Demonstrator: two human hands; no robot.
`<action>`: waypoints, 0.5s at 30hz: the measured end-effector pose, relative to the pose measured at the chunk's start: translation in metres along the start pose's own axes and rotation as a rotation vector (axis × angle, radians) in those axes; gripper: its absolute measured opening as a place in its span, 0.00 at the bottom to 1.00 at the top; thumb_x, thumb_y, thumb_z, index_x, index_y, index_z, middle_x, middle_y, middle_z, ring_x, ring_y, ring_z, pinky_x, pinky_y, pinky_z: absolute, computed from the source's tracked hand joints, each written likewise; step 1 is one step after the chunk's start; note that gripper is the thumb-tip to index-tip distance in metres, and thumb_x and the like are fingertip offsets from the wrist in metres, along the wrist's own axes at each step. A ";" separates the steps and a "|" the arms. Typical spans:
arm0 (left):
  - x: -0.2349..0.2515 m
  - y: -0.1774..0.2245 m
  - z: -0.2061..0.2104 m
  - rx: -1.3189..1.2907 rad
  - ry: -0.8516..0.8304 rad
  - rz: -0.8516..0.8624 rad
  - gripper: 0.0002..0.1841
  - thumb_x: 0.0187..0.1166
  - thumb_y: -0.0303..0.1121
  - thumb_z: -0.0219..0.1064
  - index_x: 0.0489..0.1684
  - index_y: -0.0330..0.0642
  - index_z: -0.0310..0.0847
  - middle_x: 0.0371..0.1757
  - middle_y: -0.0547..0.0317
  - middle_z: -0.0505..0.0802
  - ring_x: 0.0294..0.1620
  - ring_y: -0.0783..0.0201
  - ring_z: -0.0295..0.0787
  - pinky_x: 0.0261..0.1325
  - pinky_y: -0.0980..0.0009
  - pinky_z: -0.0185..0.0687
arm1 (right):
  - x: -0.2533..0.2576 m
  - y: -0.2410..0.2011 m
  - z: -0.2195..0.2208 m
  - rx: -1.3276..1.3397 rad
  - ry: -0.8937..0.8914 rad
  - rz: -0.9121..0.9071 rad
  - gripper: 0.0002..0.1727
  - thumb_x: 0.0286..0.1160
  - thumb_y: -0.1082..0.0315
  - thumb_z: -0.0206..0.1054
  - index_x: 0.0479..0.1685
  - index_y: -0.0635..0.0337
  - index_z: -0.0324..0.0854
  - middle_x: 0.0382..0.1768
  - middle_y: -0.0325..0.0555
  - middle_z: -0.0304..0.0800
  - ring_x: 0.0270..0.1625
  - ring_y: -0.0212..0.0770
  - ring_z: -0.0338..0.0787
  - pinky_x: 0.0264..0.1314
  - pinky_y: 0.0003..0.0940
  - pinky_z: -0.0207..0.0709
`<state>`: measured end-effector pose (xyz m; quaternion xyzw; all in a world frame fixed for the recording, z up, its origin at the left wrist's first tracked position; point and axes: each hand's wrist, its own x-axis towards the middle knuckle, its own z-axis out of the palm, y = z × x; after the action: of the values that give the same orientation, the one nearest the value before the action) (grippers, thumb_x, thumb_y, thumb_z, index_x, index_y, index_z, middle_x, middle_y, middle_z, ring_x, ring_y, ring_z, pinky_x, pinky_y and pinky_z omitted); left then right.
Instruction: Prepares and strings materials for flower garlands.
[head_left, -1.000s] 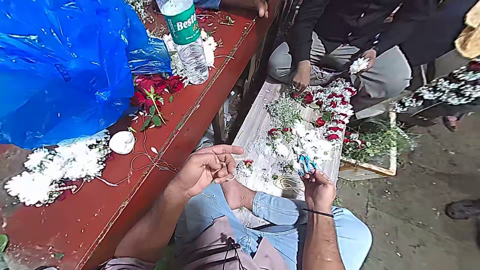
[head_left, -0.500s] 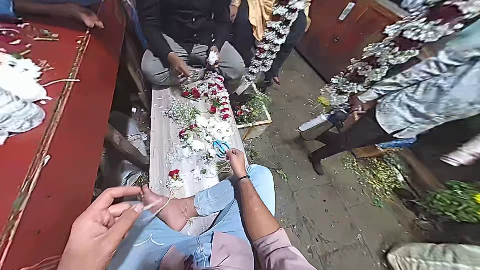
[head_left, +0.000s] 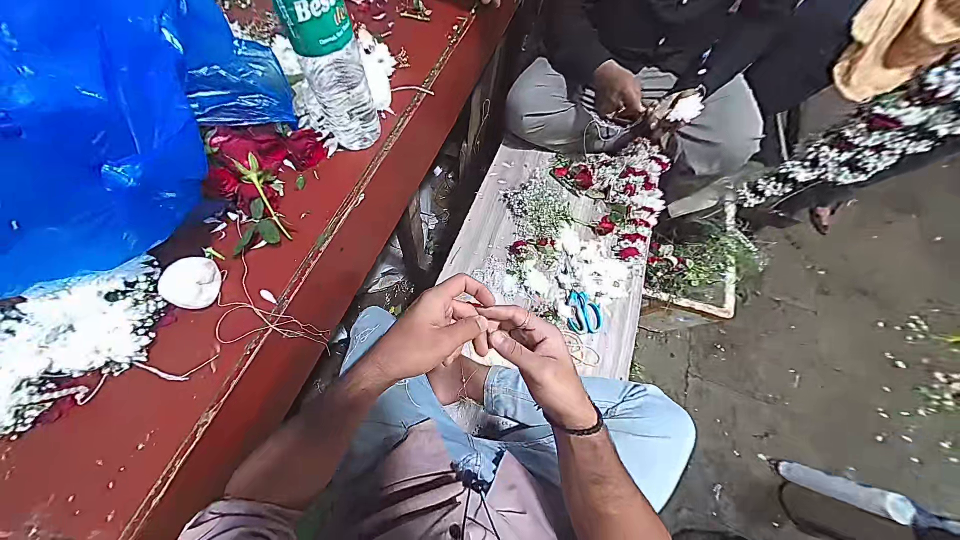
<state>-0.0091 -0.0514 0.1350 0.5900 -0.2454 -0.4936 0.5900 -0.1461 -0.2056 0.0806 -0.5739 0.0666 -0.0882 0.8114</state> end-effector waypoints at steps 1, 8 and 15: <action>-0.001 -0.001 -0.002 0.000 -0.005 -0.008 0.12 0.86 0.26 0.61 0.64 0.38 0.74 0.26 0.53 0.90 0.13 0.74 0.72 0.17 0.81 0.64 | 0.002 0.002 -0.001 -0.029 0.005 0.001 0.13 0.83 0.71 0.64 0.57 0.69 0.85 0.48 0.51 0.93 0.51 0.39 0.91 0.61 0.38 0.85; 0.003 -0.013 -0.008 -0.104 -0.066 -0.018 0.11 0.85 0.26 0.61 0.61 0.35 0.76 0.26 0.51 0.88 0.20 0.68 0.80 0.26 0.76 0.77 | 0.003 -0.004 -0.017 -0.036 -0.165 0.173 0.05 0.80 0.70 0.67 0.41 0.60 0.87 0.33 0.36 0.90 0.31 0.24 0.82 0.35 0.23 0.76; 0.023 -0.084 -0.044 -0.259 -0.180 0.048 0.09 0.80 0.28 0.63 0.48 0.35 0.89 0.35 0.60 0.91 0.39 0.70 0.85 0.53 0.69 0.82 | -0.003 -0.039 -0.048 0.448 -0.054 0.093 0.11 0.79 0.58 0.62 0.28 0.47 0.82 0.18 0.29 0.73 0.22 0.27 0.73 0.28 0.25 0.67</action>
<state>0.0138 -0.0360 0.0416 0.4564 -0.2457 -0.5577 0.6483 -0.1620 -0.2620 0.1014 -0.3777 0.0500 -0.0480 0.9233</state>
